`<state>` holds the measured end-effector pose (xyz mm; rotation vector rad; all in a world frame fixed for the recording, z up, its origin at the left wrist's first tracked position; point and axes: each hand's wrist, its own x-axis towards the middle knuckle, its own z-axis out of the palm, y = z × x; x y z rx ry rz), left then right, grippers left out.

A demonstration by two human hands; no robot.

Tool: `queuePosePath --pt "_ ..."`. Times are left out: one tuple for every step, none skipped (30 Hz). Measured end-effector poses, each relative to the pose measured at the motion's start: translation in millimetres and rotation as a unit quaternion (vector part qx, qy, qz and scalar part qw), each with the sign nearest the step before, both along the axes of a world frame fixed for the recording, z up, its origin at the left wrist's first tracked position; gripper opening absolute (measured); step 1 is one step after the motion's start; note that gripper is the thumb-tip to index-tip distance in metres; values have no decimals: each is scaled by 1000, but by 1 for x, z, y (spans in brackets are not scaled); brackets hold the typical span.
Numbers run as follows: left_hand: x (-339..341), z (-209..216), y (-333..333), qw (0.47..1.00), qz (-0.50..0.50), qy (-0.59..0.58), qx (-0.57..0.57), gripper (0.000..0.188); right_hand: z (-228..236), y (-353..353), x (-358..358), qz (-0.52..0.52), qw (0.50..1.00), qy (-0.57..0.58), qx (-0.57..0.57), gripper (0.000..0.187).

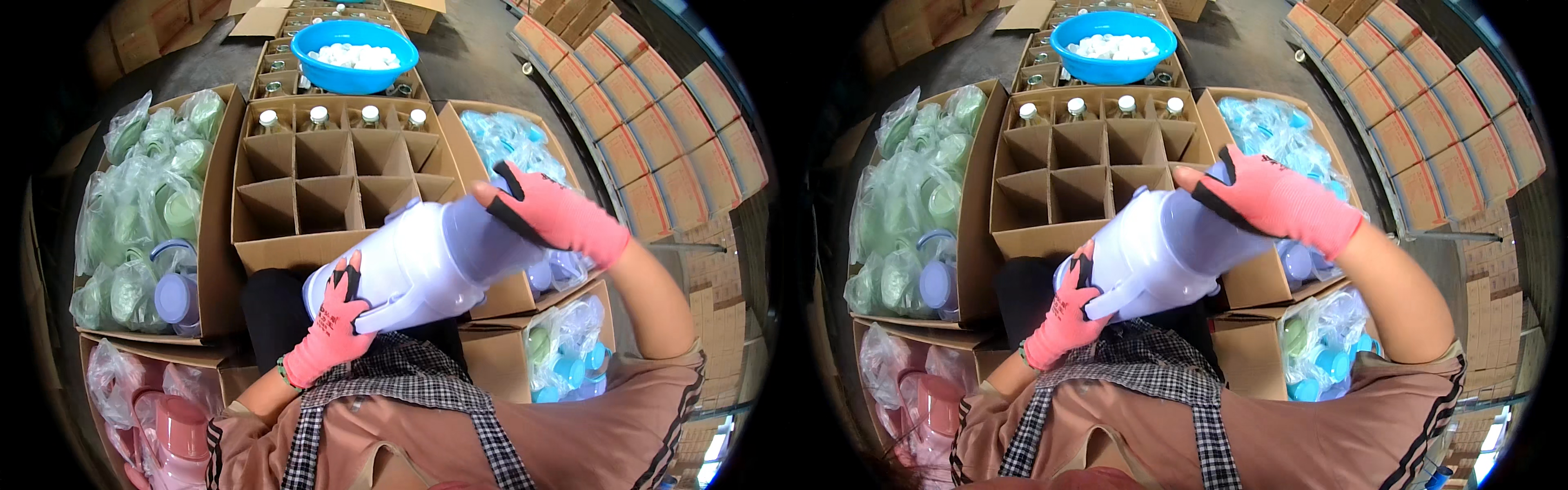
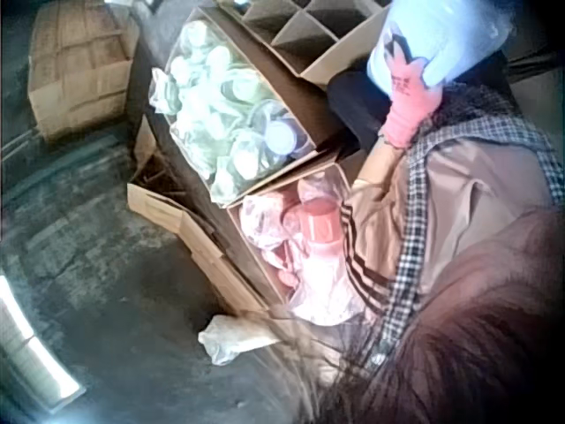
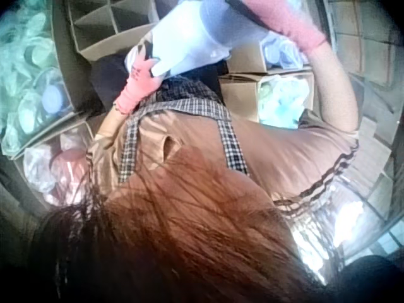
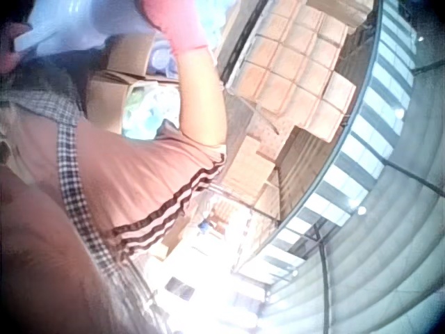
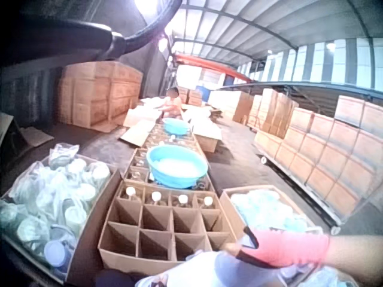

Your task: The person assembles and packs thermos flasks. They insert a metal liner into a plastic flask body, secure the lid, and then place the assembled unit into a plastic bag. The person handles multiple flasks of different colors, including purple and green, and places the bagged items into cardboard boxes.

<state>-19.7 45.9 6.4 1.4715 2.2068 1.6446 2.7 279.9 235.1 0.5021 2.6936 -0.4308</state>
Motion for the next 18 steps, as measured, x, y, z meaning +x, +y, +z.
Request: queuePosePath --pt "-2 -1 -4 1000 -5 -2 2 16 13 8 -4 -37 991 -94 -89 60" --pt "-5 -2 -9 1000 -7 -15 -2 16 26 12 -5 -73 964 -186 -175 63" --pt "-7 -2 -15 999 -6 -32 -7 16 37 10 -5 -125 949 -210 -200 68" --pt "-9 -3 -23 999 0 -52 -13 16 41 7 -4 -172 929 -238 -224 75" --pt "-11 0 -26 999 14 -42 -18 18 37 6 -3 -192 949 -194 -159 78" --pt "-12 2 -26 999 17 -37 -25 18 45 -2 -7 -122 979 -150 -68 77" --pt "-17 4 -26 999 17 -29 -31 19 34 2 -4 35 999 18 -28 77" --pt "-21 5 -29 999 19 -20 -39 19 22 6 -2 193 963 185 10 83" --pt "-25 2 -29 999 22 -14 -36 20 22 -1 -5 193 975 111 -4 92" --pt "-27 0 -29 999 26 -22 -38 20 5 -3 -3 146 979 80 -115 85" --pt "-28 -3 -30 998 31 -30 -41 20 -18 1 -8 146 968 131 -157 77" --pt "-30 -3 -28 998 31 -37 -41 20 -32 6 -13 144 953 183 -196 70" --pt "-32 1 -31 997 47 -33 -42 20 -36 0 -25 93 965 166 -182 61" --pt "-36 -1 -31 997 60 -30 -27 20 -37 -1 -40 40 974 150 -166 55" --pt "-39 -5 -31 997 69 -28 -12 20 -43 7 -52 18 983 101 -155 56" --pt "-41 -7 -34 997 77 -27 -2 19 -42 4 -60 3 977 66 -202 56" --pt "-41 -4 -37 996 82 -44 -4 19 -37 -2 -65 -13 968 30 -248 57" --pt "-40 -4 -44 996 77 -46 -10 19 -31 -9 -69 -26 955 -5 -296 58"
